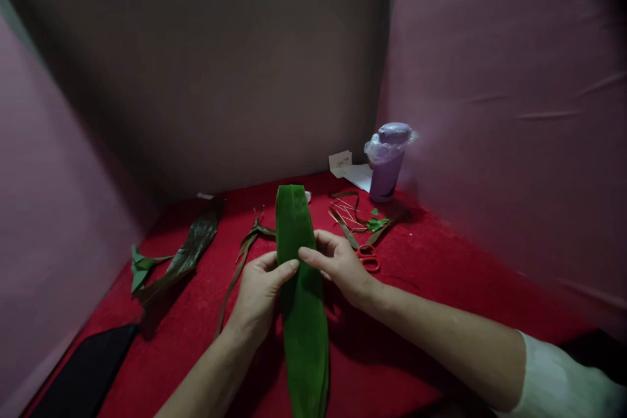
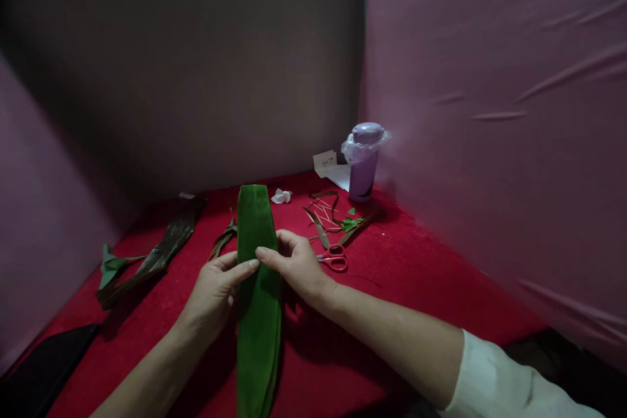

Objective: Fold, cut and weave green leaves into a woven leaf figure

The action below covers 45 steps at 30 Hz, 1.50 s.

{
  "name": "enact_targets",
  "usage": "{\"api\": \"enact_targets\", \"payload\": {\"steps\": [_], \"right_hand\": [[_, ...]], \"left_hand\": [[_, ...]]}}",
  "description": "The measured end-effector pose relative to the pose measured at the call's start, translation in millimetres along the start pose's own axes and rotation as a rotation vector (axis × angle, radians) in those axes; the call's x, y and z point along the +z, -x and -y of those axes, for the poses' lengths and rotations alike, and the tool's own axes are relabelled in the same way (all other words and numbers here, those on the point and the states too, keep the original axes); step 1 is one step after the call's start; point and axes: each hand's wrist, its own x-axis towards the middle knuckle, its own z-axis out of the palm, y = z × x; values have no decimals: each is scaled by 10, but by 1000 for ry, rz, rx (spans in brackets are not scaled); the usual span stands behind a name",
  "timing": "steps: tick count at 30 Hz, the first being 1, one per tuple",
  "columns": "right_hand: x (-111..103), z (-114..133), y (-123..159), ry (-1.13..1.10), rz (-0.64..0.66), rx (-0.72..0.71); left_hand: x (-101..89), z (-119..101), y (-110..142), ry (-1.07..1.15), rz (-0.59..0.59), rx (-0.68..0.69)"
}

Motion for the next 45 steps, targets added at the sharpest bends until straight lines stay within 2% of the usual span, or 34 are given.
{"api": "enact_targets", "payload": {"steps": [4, 10, 17, 21, 26, 30, 34, 39, 45], "right_hand": [[-31, 5, -34, -33, -2, 17], [-70, -5, -75, -71, -43, -53], [-85, -30, -121, -4, -76, -178], [-108, -79, -135, 51, -55, -227], [-114, -78, -91, 269, -41, -390], [-102, -64, -18, 494, 31, -580], [-122, -101, 10, 615, 92, -693], [-166, -134, -25, 623, 83, -693], [-169, -75, -64, 507, 70, -636]], "left_hand": [[28, 17, 12, -10, 20, -35], [80, -24, 40, -1, 74, -125], [86, -17, 64, 30, 75, -171], [72, -9, 60, 55, 25, -179], [68, -29, 56, 85, -13, -171], [75, -64, 41, 107, -68, -138], [45, -68, 21, 114, -73, -136], [-5, -65, 6, 132, -12, -124], [-11, -118, 29, 181, 84, -91]]}}
